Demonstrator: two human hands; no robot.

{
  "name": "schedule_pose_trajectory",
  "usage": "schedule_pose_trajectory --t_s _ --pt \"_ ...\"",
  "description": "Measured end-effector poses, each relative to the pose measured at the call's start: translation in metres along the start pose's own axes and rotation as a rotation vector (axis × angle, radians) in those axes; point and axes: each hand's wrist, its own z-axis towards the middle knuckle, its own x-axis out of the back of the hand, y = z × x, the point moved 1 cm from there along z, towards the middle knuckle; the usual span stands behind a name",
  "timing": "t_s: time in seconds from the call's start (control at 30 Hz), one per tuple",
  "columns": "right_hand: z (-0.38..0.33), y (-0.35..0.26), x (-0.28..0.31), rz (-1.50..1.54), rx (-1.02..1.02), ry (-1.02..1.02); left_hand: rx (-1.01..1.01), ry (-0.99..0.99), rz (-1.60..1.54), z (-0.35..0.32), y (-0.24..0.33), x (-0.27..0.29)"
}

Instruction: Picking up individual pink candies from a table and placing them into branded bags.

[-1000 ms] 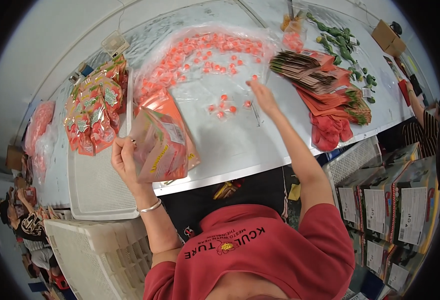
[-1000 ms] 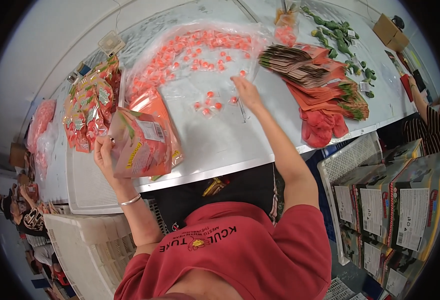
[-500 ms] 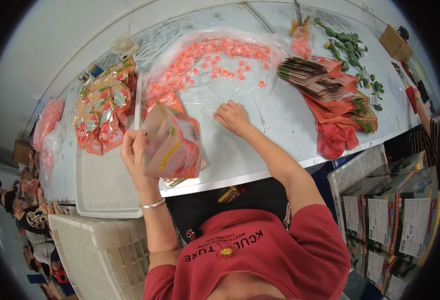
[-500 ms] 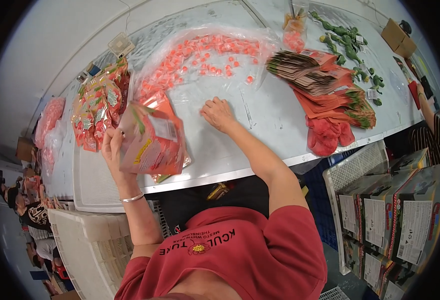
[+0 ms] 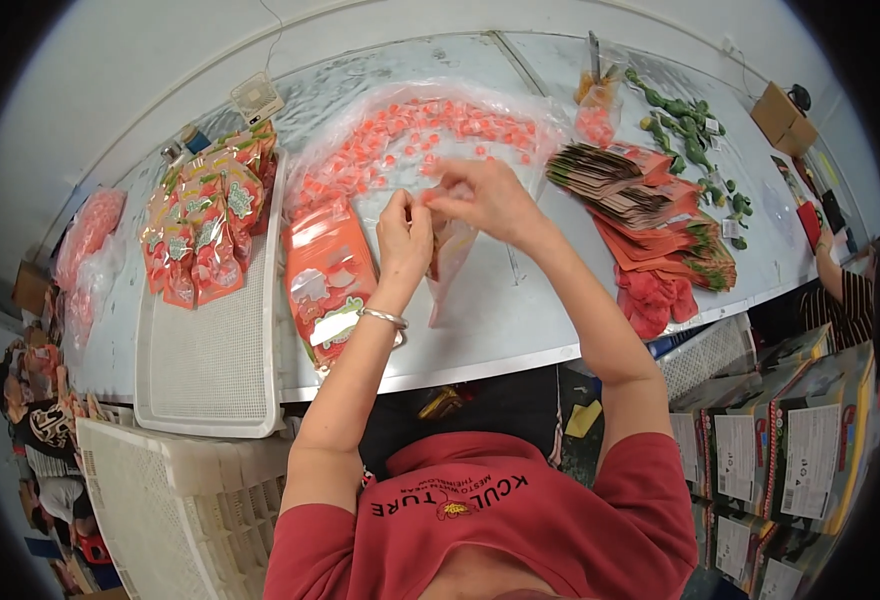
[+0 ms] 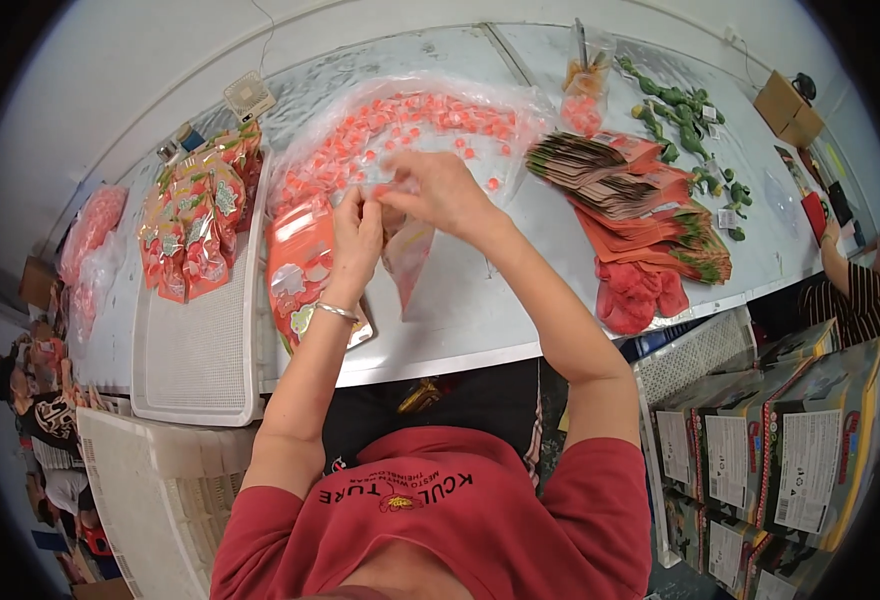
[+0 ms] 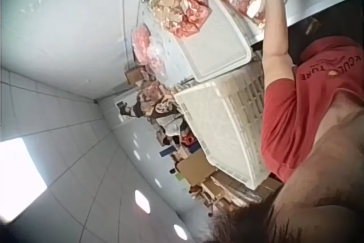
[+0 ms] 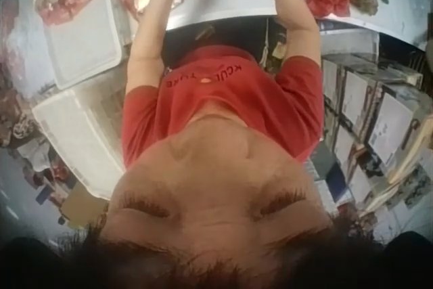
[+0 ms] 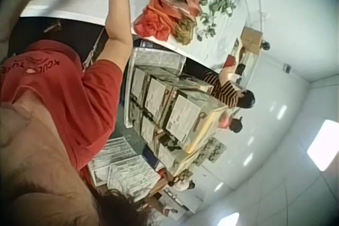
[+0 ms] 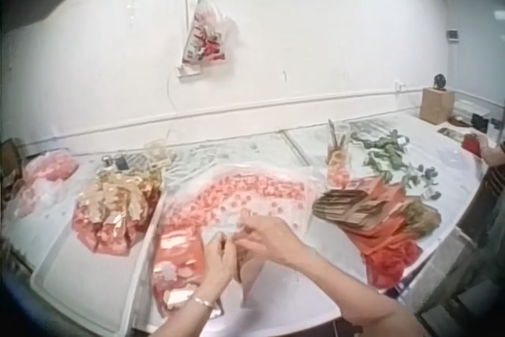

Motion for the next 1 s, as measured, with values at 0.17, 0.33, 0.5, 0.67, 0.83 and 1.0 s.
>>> schedule_pose_trajectory --t_s 0.17,0.33,0.5,0.67,0.83,1.0 --pt "0.001 -0.008 0.013 -0.182 0.291 -0.027 -0.017 0.019 0.058 0.001 -0.001 0.002" --pt "0.019 -0.017 -0.005 0.049 -0.079 0.079 0.02 0.038 0.016 -0.002 0.014 -0.006" --pt "0.019 0.001 -0.03 -0.497 0.354 -0.014 0.054 0.078 -0.035 0.0 0.007 0.002" --pt "0.003 0.002 -0.039 -0.747 0.379 -0.03 0.07 0.141 -0.145 0.009 -0.008 0.009" --pt "-0.011 -0.023 -0.015 -0.194 0.235 -0.104 0.248 0.059 -0.243 -0.001 0.018 0.019" --pt "-0.027 -0.017 -0.015 -0.511 0.231 -0.461 0.187 0.004 -0.171 -0.001 -0.002 0.028"
